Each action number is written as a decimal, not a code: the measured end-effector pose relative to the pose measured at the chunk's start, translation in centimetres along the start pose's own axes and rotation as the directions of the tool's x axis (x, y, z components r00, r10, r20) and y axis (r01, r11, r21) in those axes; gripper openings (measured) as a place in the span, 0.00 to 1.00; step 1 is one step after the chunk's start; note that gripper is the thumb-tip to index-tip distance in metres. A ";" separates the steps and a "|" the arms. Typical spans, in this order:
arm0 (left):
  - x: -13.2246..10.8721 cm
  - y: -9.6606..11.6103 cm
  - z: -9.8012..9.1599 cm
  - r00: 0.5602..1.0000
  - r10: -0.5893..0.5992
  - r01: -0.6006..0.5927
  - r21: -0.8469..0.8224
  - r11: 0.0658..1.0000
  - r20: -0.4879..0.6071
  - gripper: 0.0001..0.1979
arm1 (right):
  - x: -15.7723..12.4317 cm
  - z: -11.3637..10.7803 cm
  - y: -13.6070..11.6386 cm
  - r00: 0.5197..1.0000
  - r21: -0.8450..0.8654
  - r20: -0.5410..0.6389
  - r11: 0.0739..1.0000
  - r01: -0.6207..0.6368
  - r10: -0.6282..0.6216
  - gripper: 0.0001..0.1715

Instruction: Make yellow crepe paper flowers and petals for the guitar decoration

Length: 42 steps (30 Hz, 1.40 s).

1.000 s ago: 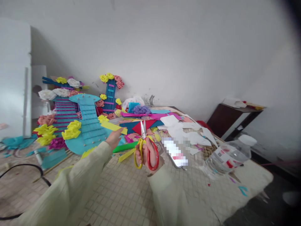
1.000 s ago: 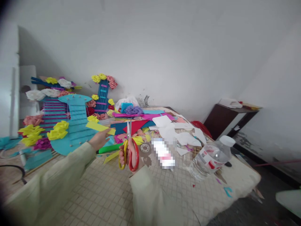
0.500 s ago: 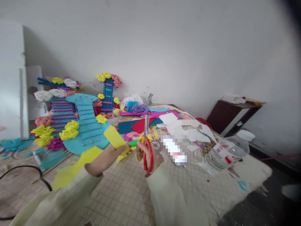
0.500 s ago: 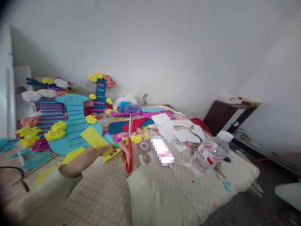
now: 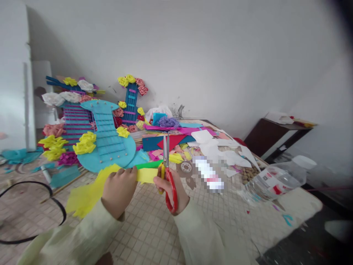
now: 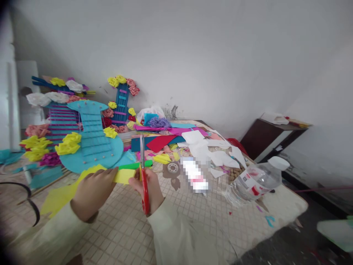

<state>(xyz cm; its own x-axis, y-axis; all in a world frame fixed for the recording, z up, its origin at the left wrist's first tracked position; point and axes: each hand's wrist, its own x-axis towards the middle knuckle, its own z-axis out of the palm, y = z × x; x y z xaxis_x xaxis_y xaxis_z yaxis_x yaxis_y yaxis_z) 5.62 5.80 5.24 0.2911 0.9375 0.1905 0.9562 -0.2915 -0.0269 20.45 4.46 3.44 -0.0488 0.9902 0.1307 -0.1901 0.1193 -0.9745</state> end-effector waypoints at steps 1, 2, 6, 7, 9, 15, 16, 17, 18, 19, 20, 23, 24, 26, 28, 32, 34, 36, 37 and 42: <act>0.1 -0.2 0.2 1.000 0.002 -0.002 -0.003 1.000 -0.008 0.19 | 0.0 0.0 -0.1 1.000 0.000 -0.016 1.000 -0.010 0.010 0.12; 0.2 -0.5 0.4 1.000 0.003 -0.003 -0.016 1.000 -0.025 0.21 | 0.1 -0.1 -0.2 0.999 0.004 -0.032 1.000 -0.021 0.022 0.10; 0.7 -2.6 1.3 0.995 -0.015 -0.007 -0.221 0.975 -0.099 0.30 | 0.3 -0.6 -0.2 0.994 0.092 -0.097 0.995 -0.032 0.041 0.07; 0.8 -3.2 1.5 0.995 -0.036 0.006 -0.317 0.949 -0.089 0.35 | 0.4 -0.8 0.0 0.993 0.140 -0.110 0.990 -0.021 0.037 0.07; 1.0 -4.0 1.8 0.992 -0.124 0.104 -0.568 0.816 0.004 0.43 | 0.6 -1.1 0.2 0.994 0.250 -0.113 0.968 0.021 0.008 0.08; 0.5 -1.8 1.3 0.964 0.225 0.172 -0.977 -0.126 0.140 0.18 | 0.7 -1.9 0.4 0.997 0.421 -0.040 0.904 0.071 -0.059 0.13; 0.3 -1.1 1.1 0.972 0.212 0.163 -0.947 -0.278 0.105 0.17 | 0.7 -1.9 0.4 0.998 0.405 -0.035 0.912 0.065 -0.056 0.14; 0.1 -0.4 1.0 0.982 0.163 0.157 -0.905 -0.396 0.099 0.16 | 0.6 -1.9 0.4 0.998 0.381 -0.031 0.923 0.063 -0.056 0.15; -0.1 0.2 0.8 0.987 0.113 0.155 -0.862 -0.483 0.114 0.15 | 0.5 -1.9 0.4 0.998 0.349 -0.027 0.935 0.065 -0.059 0.15; -0.2 0.6 0.7 0.988 0.070 0.156 -0.826 -0.542 0.140 0.15 | 0.4 -1.9 0.4 0.998 0.311 -0.027 0.948 0.066 -0.061 0.15; -0.3 0.9 0.5 0.985 0.035 0.157 -0.800 -0.579 0.168 0.14 | 0.3 -1.9 0.4 0.998 0.268 -0.029 0.961 0.064 -0.058 0.14; -0.5 1.2 0.2 0.978 -0.026 0.146 -0.773 -0.617 0.206 0.14 | 0.2 -1.7 0.1 0.998 0.140 -0.033 0.988 0.058 -0.054 0.11; -0.5 1.2 0.1 0.978 -0.036 0.138 -0.771 -0.621 0.204 0.14 | 0.2 -1.6 0.0 0.998 0.107 -0.025 0.992 0.061 -0.059 0.12; -0.5 1.1 0.2 0.981 -0.052 0.112 -0.769 -0.629 0.186 0.14 | 0.2 -1.5 -0.4 0.997 0.050 -0.008 0.996 0.077 -0.077 0.13; -0.5 1.1 0.3 0.983 -0.065 0.092 -0.763 -0.640 0.173 0.14 | 0.2 -1.4 -0.7 0.996 0.011 -0.014 0.996 0.085 -0.085 0.13; -0.4 0.9 0.2 0.977 -0.093 0.091 -0.769 -0.633 0.193 0.15 | 0.4 -1.4 -1.0 0.996 -0.001 -0.053 0.997 0.073 -0.073 0.11; -0.3 0.8 0.0 0.971 -0.106 0.111 -0.797 -0.594 0.214 0.18 | 0.4 -1.4 -1.0 0.996 -0.012 -0.053 0.998 0.067 -0.068 0.11; -0.2 0.6 -0.2 0.968 -0.125 0.111 -0.820 -0.561 0.217 0.20 | 0.5 -1.5 -1.0 0.997 -0.025 -0.053 0.998 0.057 -0.058 0.11; -0.1 0.5 -0.3 0.968 -0.132 0.105 -0.823 -0.558 0.213 0.20 | 0.5 -1.5 -1.0 0.997 -0.029 -0.050 0.998 0.053 -0.054 0.11; -0.1 0.3 -0.2 0.968 -0.130 0.088 -0.776 -0.624 0.215 0.17 | 0.5 -1.6 -0.9 0.997 -0.013 -0.052 0.998 0.060 -0.060 0.10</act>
<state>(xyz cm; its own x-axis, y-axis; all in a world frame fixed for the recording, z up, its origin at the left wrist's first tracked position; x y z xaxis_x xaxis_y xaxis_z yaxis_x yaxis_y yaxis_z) 5.84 5.61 5.46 0.1639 0.9862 -0.0230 -0.5945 0.1173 0.7955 22.14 4.96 4.08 0.0134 0.9837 0.1794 -0.1804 0.1789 -0.9672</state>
